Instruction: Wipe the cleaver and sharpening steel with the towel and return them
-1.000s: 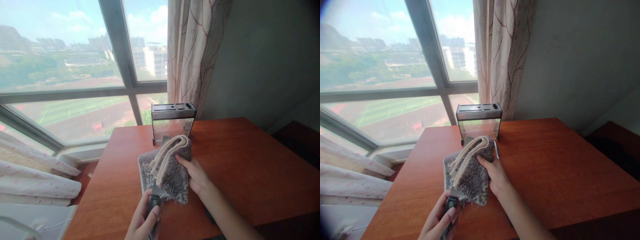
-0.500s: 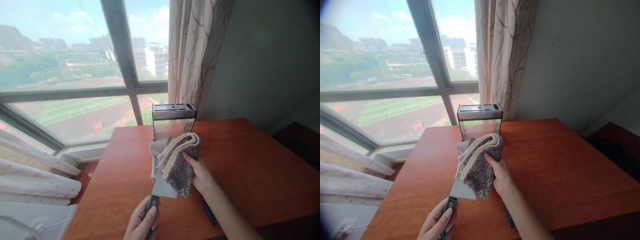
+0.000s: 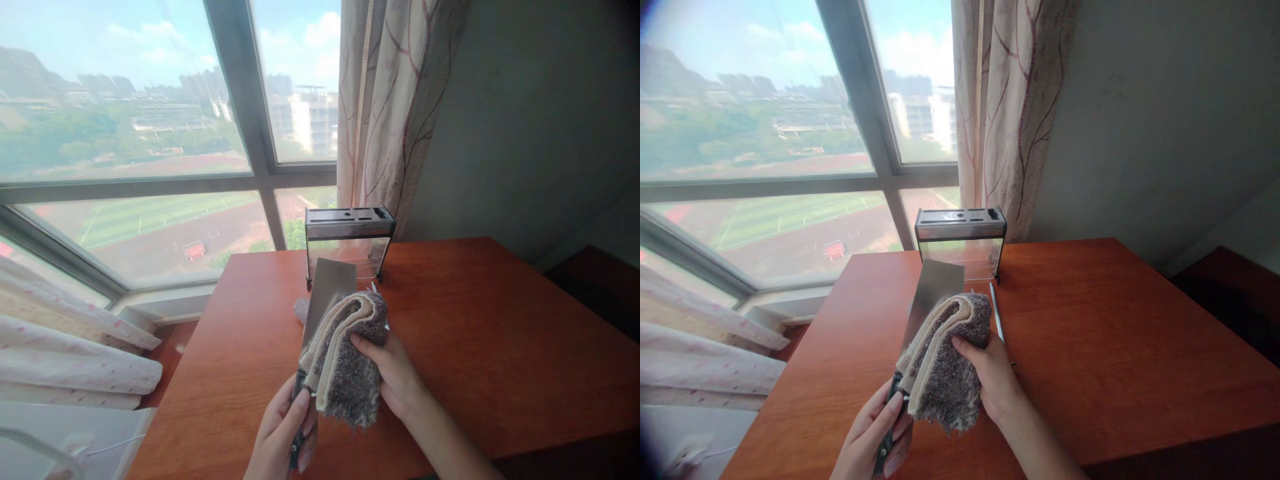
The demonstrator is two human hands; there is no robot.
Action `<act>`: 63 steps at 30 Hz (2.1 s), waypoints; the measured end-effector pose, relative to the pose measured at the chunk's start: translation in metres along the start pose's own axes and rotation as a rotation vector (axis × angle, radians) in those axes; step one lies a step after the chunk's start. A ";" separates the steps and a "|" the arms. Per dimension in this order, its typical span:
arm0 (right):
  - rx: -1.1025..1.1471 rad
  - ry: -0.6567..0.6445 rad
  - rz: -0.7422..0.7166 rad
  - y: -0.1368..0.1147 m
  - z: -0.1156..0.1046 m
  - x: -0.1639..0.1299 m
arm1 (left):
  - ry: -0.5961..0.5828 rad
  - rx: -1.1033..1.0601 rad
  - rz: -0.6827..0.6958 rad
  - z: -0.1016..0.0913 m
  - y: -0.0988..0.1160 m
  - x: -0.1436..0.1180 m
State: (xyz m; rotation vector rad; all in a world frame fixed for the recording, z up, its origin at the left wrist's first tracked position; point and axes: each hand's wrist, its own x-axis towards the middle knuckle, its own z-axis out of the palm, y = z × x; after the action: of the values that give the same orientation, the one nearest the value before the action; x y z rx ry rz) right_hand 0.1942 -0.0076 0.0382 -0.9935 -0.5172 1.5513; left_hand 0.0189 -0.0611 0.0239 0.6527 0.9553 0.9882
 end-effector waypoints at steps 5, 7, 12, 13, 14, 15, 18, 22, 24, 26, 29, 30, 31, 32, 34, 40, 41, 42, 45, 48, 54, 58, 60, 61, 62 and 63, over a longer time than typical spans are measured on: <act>0.043 0.064 -0.020 -0.011 -0.004 0.011 | -0.041 0.000 -0.006 -0.010 -0.004 -0.006; 0.068 0.089 -0.016 -0.014 -0.007 0.015 | -0.038 0.016 -0.022 -0.015 -0.005 -0.009; 0.155 0.080 0.014 -0.017 -0.012 0.016 | 0.011 0.033 -0.008 -0.021 -0.004 -0.010; 0.169 0.071 0.023 -0.018 -0.012 0.015 | 0.027 0.032 0.001 -0.022 -0.003 -0.010; 0.183 0.063 0.035 -0.018 -0.012 0.015 | 0.042 0.030 0.009 -0.023 -0.002 -0.009; 0.197 0.058 0.050 -0.020 -0.012 0.014 | 0.054 0.028 0.014 -0.024 0.000 -0.008; 0.232 0.048 0.098 -0.023 -0.013 0.014 | 0.070 0.022 0.017 -0.027 0.005 -0.007; 0.260 0.050 0.155 -0.026 -0.018 0.016 | 0.097 0.022 0.013 -0.031 0.011 -0.008; 0.249 0.050 0.189 -0.026 -0.020 0.018 | 0.111 0.026 -0.001 -0.031 0.012 -0.009; 0.199 0.043 0.194 -0.028 -0.021 0.019 | 0.121 0.037 -0.015 -0.031 0.011 -0.008; 0.030 0.007 0.079 -0.033 -0.019 0.019 | 0.140 0.054 -0.021 -0.034 0.010 -0.007; -0.068 -0.018 0.015 -0.034 -0.018 0.019 | 0.146 0.051 -0.016 -0.035 0.011 -0.007; -0.195 -0.048 -0.051 -0.034 -0.017 0.021 | 0.154 0.046 -0.009 -0.037 0.012 -0.007; -0.345 -0.076 -0.118 -0.033 -0.017 0.023 | 0.159 0.037 -0.003 -0.039 0.015 -0.007; -0.683 -0.086 -0.260 -0.028 -0.015 0.029 | 0.162 0.018 0.001 -0.044 0.022 -0.008; -1.497 0.107 -0.773 -0.008 0.000 0.035 | 0.180 -0.015 -0.001 -0.054 0.035 -0.011; -1.570 0.039 -0.847 -0.005 0.004 0.031 | 0.183 -0.017 0.000 -0.055 0.035 -0.011; -1.629 -0.059 -0.888 -0.002 0.009 0.026 | 0.184 -0.017 0.000 -0.056 0.035 -0.011; -1.754 -0.287 -0.811 0.009 0.019 0.014 | 0.189 -0.013 -0.002 -0.058 0.035 -0.011; -1.839 -0.228 -0.632 0.019 0.020 0.014 | 0.193 -0.009 -0.002 -0.058 0.036 -0.012; -1.872 -0.139 -0.586 0.022 0.020 0.024 | 0.172 -0.011 -0.006 -0.059 0.036 -0.012; -1.819 -0.104 -0.604 0.017 0.019 0.028 | 0.164 -0.009 0.009 -0.060 0.036 -0.012; -1.701 -0.063 -0.601 0.012 0.016 0.031 | 0.174 -0.021 0.025 -0.059 0.037 -0.014; -1.622 -0.033 -0.609 0.009 0.014 0.031 | 0.182 -0.032 0.038 -0.059 0.039 -0.014; -1.540 0.001 -0.628 0.006 0.012 0.031 | 0.192 -0.045 0.054 -0.058 0.041 -0.015; -1.461 0.029 -0.660 0.003 0.010 0.030 | 0.204 -0.057 0.073 -0.057 0.043 -0.016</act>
State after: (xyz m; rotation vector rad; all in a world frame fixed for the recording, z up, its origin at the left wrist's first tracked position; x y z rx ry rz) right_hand 0.1852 0.0228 0.0323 -1.6165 -1.8529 0.3685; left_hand -0.0524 -0.0547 0.0388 0.5493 1.0835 1.1586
